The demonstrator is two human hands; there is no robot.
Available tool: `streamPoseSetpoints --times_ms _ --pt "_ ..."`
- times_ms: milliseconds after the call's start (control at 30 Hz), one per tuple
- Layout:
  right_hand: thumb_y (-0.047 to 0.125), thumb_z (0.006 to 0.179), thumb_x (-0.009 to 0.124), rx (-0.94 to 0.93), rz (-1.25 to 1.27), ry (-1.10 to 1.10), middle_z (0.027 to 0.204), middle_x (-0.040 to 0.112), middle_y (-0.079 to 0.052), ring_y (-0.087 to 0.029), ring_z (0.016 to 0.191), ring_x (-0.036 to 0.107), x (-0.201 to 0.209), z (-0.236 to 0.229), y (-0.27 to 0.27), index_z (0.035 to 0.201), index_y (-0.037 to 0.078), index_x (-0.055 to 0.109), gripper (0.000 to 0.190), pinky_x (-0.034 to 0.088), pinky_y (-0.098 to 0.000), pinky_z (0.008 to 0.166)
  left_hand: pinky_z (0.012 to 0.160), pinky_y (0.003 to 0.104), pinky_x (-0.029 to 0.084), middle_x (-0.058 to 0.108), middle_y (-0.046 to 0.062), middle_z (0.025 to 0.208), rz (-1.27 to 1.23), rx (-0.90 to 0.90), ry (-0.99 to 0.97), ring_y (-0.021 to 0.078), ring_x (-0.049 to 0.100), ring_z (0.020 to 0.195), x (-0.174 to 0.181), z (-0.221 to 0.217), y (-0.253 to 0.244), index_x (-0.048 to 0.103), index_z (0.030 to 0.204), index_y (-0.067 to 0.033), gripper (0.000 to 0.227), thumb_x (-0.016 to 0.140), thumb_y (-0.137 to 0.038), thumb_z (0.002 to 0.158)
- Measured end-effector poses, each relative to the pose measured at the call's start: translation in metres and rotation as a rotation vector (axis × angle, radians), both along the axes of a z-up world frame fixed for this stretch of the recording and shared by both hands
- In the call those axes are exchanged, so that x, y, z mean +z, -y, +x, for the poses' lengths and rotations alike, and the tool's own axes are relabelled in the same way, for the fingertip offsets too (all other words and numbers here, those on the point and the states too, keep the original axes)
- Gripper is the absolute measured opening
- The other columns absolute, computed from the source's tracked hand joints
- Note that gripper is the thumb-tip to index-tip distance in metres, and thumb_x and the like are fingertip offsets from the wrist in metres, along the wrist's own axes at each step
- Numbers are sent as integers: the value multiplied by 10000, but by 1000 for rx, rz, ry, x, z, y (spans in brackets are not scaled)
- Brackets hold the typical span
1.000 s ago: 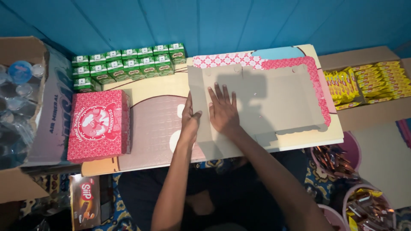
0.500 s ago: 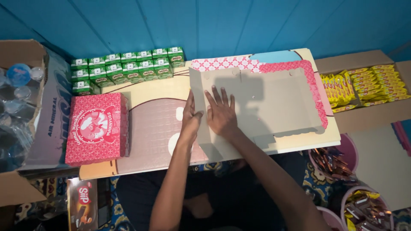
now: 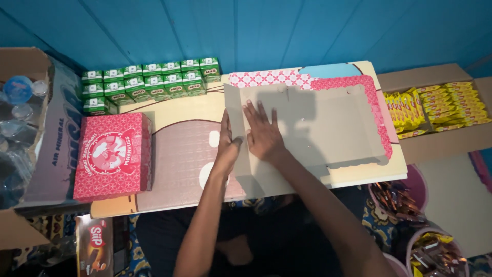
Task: Assembling a cardboard gift box by folding and tucking its flaps
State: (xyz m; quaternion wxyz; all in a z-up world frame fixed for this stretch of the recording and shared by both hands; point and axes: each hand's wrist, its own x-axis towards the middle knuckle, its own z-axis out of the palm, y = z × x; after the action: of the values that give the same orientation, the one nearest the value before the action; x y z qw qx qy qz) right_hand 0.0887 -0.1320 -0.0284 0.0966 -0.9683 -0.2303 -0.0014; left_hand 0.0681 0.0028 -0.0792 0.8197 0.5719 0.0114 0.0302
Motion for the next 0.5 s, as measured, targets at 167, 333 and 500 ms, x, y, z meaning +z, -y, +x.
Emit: streamPoseSetpoints --times_ms 167,333,500 --pt "192 952 473 -1 -9 -19 1728 167 -59 -339 1578 150 0 3 0 1649 165 194 752 116 -678 1219 1142 407 391 199 251 1688 5 -10 27 397 202 1543 -13 7 13 74 1658 -66 993 418 244 779" --pt "177 944 531 -3 -43 -28 1732 147 -25 -309 1582 139 1 4 0 1652 180 183 790 119 -658 1224 1204 467 267 108 250 1707 54 -30 39 395 54 1570 10 3 29 78 1666 -96 984 395 252 802" --pt "197 977 495 -19 -46 -59 1731 138 -6 -297 1585 124 1 3 0 1652 195 179 745 94 -652 1232 1220 464 291 207 266 1674 170 -2 -41 416 157 1549 34 -6 24 126 1658 -114 812 496 31 949"
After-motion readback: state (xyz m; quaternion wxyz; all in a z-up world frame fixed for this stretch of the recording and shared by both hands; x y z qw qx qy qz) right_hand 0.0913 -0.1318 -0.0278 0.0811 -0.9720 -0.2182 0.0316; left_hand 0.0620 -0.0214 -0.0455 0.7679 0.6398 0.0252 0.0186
